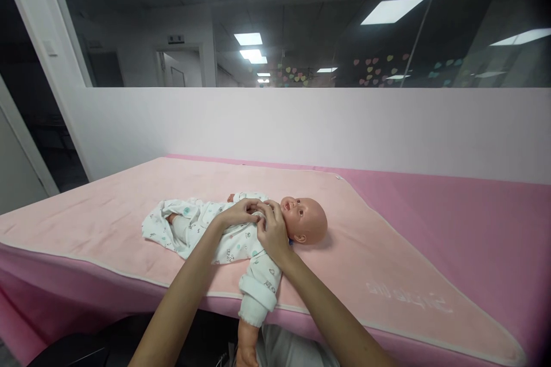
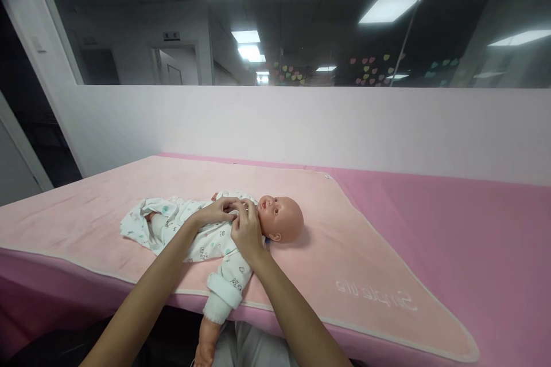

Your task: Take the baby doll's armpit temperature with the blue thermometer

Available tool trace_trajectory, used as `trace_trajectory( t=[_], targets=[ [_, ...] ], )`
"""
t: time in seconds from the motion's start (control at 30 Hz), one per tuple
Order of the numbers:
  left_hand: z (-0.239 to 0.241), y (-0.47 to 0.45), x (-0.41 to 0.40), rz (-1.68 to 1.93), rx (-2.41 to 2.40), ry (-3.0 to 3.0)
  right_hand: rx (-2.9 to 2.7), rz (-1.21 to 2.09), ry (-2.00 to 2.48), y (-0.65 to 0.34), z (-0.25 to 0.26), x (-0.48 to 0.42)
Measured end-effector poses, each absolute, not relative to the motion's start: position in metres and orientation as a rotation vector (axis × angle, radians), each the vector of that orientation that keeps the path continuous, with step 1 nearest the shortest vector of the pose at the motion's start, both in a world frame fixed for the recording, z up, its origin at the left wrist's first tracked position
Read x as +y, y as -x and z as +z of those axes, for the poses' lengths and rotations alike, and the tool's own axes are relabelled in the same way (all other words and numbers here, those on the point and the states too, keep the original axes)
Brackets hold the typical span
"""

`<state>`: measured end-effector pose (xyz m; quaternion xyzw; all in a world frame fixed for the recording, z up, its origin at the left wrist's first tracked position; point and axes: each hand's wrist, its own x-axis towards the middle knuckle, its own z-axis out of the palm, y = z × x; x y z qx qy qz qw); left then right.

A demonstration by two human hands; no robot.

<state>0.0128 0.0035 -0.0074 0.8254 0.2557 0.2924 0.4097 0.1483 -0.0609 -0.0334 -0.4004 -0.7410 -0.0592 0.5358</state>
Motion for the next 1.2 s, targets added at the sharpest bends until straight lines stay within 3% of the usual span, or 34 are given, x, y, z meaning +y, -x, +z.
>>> trace_trajectory(
  t=[1.2],
  targets=[
    [-0.0064, -0.0109, 0.0065, 0.706, 0.584, -1.869, -1.735, -0.116, 0.929, -0.1483, -0.0359, -0.0549]
  ],
)
